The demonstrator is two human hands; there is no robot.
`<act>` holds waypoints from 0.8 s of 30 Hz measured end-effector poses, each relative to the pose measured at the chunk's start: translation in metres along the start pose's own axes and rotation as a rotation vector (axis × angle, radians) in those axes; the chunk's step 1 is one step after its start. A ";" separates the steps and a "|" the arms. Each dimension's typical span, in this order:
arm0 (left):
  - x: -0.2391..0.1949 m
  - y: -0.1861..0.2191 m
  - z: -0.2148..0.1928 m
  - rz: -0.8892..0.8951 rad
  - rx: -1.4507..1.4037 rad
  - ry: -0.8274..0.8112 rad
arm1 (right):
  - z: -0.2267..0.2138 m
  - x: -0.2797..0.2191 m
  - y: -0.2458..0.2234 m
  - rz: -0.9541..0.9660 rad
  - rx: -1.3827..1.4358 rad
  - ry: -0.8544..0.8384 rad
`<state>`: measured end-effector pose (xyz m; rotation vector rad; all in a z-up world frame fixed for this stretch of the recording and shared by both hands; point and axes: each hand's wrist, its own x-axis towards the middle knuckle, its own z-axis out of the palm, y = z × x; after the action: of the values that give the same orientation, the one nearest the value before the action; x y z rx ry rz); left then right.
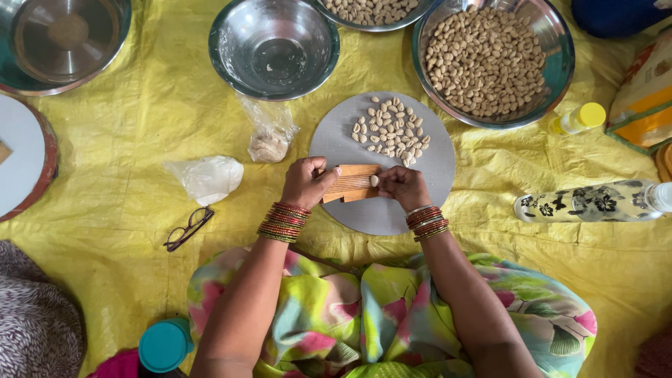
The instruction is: The person sits on a yellow tarp and repeatedly shapes small dough pieces using a wooden ridged mold. They press the dough into the mold, release the shaped snack onto a metal plate, and continue the process with additional dough pieces from a nearby bowl.
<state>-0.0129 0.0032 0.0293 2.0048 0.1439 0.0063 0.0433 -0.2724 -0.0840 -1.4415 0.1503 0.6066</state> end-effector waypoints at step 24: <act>0.012 -0.007 -0.024 -0.364 0.084 -0.083 | 0.055 -0.036 -0.052 -0.426 -0.578 0.153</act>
<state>-0.0030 0.0286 0.0327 2.0321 0.4602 -0.3190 0.0240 -0.2311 -0.0136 -2.0062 -0.2301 0.1867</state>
